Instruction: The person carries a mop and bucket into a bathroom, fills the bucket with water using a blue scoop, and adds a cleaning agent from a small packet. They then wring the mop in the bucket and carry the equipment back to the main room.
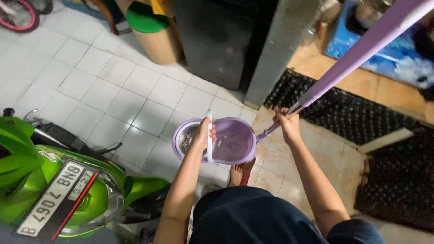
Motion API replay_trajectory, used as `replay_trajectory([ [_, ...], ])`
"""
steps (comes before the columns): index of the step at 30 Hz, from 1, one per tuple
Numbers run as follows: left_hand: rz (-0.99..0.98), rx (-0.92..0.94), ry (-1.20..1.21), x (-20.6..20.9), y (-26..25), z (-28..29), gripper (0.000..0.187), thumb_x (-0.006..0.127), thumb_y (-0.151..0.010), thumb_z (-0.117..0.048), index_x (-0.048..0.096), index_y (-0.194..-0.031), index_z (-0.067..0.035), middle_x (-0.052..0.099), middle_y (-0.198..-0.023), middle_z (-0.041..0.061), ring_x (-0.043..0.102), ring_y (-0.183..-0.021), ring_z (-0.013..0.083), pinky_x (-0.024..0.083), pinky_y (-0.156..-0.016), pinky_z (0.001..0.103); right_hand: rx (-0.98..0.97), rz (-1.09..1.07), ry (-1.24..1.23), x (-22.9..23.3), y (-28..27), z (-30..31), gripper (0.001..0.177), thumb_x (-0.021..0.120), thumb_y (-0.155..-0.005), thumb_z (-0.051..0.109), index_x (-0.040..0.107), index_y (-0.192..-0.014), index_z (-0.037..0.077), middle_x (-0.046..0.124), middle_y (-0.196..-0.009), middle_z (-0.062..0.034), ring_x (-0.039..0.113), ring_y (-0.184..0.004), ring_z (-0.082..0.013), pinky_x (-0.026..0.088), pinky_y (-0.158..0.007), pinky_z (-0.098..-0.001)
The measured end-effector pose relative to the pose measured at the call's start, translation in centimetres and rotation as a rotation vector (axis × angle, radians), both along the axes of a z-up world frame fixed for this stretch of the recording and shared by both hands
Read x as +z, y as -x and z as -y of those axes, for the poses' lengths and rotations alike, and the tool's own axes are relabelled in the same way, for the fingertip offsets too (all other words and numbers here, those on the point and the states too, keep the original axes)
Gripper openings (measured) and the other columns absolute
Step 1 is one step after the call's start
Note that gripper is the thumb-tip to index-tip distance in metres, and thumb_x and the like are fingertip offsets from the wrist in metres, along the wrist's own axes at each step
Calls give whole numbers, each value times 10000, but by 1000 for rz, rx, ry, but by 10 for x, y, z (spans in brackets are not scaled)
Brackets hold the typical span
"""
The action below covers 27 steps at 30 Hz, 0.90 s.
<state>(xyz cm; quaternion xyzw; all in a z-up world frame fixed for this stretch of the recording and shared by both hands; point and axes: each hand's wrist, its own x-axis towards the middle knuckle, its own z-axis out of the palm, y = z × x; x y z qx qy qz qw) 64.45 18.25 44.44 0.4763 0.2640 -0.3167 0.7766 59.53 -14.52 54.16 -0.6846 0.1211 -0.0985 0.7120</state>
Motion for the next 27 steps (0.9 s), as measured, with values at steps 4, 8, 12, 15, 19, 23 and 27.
replay_trajectory([
  [4,-17,107,7,-4,-28,-33,327,552,-872,-418,523,-877,-92,456,-573,11,392,-442,143,371,-461,335,115,62,-75,-10,-69,-25,337,692,-984,136,539,-694,59,531,-649,-13,515,-603,-125,406,-583,-298],
  [8,13,189,5,1,-73,-70,349,559,-874,-438,536,-872,-90,469,-577,10,400,-439,143,355,-448,328,165,58,-81,-13,-135,-61,309,684,-961,116,540,-693,60,528,-634,-17,537,-603,-127,426,-587,-298],
  [12,-34,221,30,-15,-108,-111,387,560,-875,-488,536,-863,-102,472,-565,4,401,-432,144,358,-440,321,134,1,72,-18,-187,-109,347,704,-996,114,554,-690,53,534,-630,-24,507,-572,-137,393,-556,-302],
  [15,4,221,89,-21,-168,-142,409,562,-876,-503,529,-846,-96,454,-547,2,392,-419,154,354,-430,330,186,57,-50,-19,-230,-147,293,680,-987,71,546,-727,54,526,-660,-13,519,-599,-126,425,-583,-293],
  [19,-35,210,25,-22,-193,-176,385,572,-867,-471,537,-873,-87,462,-567,11,396,-441,158,357,-449,340,230,65,-43,-25,-275,-198,258,654,-981,43,563,-740,42,549,-678,-19,510,-620,-118,423,-602,-289],
  [23,19,194,-53,-15,-233,-219,395,568,-852,-488,549,-897,-96,474,-589,3,420,-477,143,384,-477,322,235,48,-87,-32,-319,-242,314,676,-986,40,511,-719,45,533,-683,-18,511,-631,-119,410,-601,-292],
  [27,2,214,-107,-14,-267,-269,444,574,-856,-523,531,-884,-82,446,-579,7,387,-466,147,350,-461,325,294,48,0,-37,-365,-286,345,690,-1021,111,538,-720,41,550,-682,-32,508,-634,-122,409,-606,-294],
])
